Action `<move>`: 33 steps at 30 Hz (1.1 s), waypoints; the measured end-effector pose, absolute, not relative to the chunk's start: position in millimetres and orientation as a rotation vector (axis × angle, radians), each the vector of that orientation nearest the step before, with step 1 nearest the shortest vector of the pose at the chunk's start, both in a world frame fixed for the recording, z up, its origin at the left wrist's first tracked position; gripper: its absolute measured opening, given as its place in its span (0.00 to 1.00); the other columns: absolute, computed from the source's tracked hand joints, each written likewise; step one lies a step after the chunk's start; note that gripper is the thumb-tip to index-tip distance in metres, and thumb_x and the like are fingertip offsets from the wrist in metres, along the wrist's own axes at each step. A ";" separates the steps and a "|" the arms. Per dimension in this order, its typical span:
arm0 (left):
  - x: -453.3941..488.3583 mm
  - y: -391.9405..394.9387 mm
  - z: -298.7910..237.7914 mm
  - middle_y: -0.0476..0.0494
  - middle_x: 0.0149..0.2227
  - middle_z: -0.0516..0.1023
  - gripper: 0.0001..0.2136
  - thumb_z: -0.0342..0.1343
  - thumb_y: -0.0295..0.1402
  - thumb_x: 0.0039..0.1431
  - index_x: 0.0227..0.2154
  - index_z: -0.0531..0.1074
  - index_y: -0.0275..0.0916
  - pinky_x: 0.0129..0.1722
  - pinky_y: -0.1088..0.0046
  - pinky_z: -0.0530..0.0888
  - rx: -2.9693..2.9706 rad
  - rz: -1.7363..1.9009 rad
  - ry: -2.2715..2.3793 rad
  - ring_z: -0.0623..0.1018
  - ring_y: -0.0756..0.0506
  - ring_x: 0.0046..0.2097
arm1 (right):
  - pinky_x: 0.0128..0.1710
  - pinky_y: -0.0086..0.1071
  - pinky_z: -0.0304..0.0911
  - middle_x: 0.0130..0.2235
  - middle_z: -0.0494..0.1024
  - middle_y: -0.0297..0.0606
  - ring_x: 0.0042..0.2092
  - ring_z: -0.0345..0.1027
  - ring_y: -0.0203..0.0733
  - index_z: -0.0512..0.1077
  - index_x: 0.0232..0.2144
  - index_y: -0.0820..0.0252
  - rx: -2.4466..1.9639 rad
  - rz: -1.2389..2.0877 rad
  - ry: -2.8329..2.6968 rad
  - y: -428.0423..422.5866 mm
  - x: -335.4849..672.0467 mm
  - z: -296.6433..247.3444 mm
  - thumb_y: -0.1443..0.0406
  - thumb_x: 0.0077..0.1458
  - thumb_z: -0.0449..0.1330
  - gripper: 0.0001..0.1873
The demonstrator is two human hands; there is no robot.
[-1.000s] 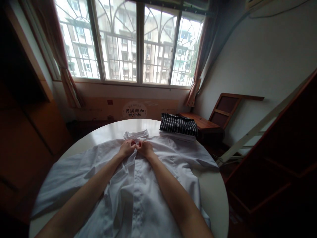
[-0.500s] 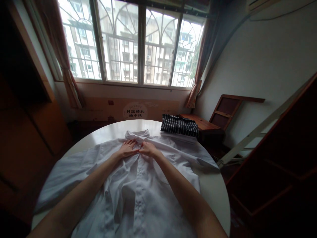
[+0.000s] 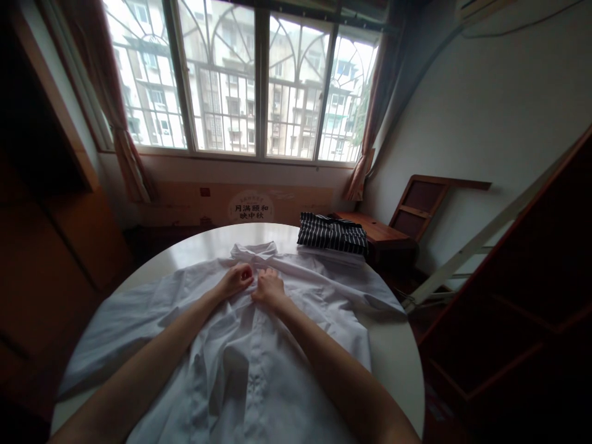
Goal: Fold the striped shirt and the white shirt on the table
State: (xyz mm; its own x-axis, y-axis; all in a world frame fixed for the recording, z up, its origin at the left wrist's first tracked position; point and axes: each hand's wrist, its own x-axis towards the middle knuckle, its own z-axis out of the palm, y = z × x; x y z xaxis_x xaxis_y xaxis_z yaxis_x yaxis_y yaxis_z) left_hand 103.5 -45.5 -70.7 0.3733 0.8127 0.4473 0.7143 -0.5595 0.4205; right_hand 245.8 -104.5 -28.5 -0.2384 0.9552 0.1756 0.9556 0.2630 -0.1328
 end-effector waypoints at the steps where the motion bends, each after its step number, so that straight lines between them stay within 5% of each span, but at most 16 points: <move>1: 104.1 -46.6 -68.9 0.46 0.28 0.72 0.03 0.50 0.27 0.49 0.25 0.69 0.36 0.35 0.73 0.68 2.468 0.894 1.369 0.71 0.48 0.32 | 0.39 0.32 0.59 0.41 0.71 0.47 0.43 0.63 0.47 0.68 0.38 0.65 -1.764 0.001 -2.323 -103.1 248.3 -28.0 0.65 0.42 0.55 0.17; 4: 105.5 -49.2 -62.2 0.49 0.24 0.71 0.05 0.50 0.30 0.50 0.22 0.69 0.36 0.33 0.74 0.68 2.470 0.813 1.339 0.70 0.50 0.29 | 0.38 0.32 0.59 0.40 0.71 0.45 0.42 0.64 0.46 0.69 0.36 0.62 -1.701 0.095 -2.422 -101.2 255.8 -22.5 0.63 0.42 0.57 0.15; 10: 107.8 -60.7 -56.9 0.47 0.28 0.71 0.02 0.53 0.29 0.46 0.25 0.68 0.37 0.39 0.69 0.67 2.467 0.738 1.426 0.69 0.46 0.34 | 0.40 0.38 0.60 0.43 0.70 0.50 0.45 0.63 0.53 0.68 0.40 0.65 -1.646 0.202 -2.517 -106.7 252.8 -15.9 0.54 0.36 0.62 0.28; 17: 105.9 -75.7 -65.2 0.43 0.34 0.70 0.04 0.52 0.32 0.50 0.29 0.68 0.37 0.44 0.66 0.66 2.528 0.775 1.443 0.68 0.44 0.39 | 0.42 0.35 0.60 0.45 0.68 0.54 0.47 0.62 0.53 0.65 0.44 0.72 -1.590 0.318 -2.698 -107.6 252.5 -11.7 0.60 0.32 0.65 0.35; 28: 103.8 -71.7 -69.8 0.44 0.31 0.72 0.03 0.55 0.30 0.49 0.27 0.71 0.38 0.43 0.66 0.66 2.513 0.896 1.345 0.69 0.44 0.38 | 0.38 0.31 0.59 0.40 0.72 0.47 0.43 0.66 0.45 0.64 0.38 0.65 -1.739 0.021 -2.310 -108.2 247.7 -26.4 0.71 0.44 0.55 0.15; 33: 105.3 -75.8 -65.2 0.44 0.32 0.72 0.02 0.55 0.29 0.49 0.26 0.71 0.39 0.43 0.67 0.66 2.522 0.905 1.354 0.69 0.44 0.38 | 0.36 0.31 0.59 0.38 0.73 0.45 0.41 0.67 0.44 0.65 0.36 0.62 -1.744 -0.080 -2.203 -101.7 248.9 -34.7 0.67 0.48 0.53 0.10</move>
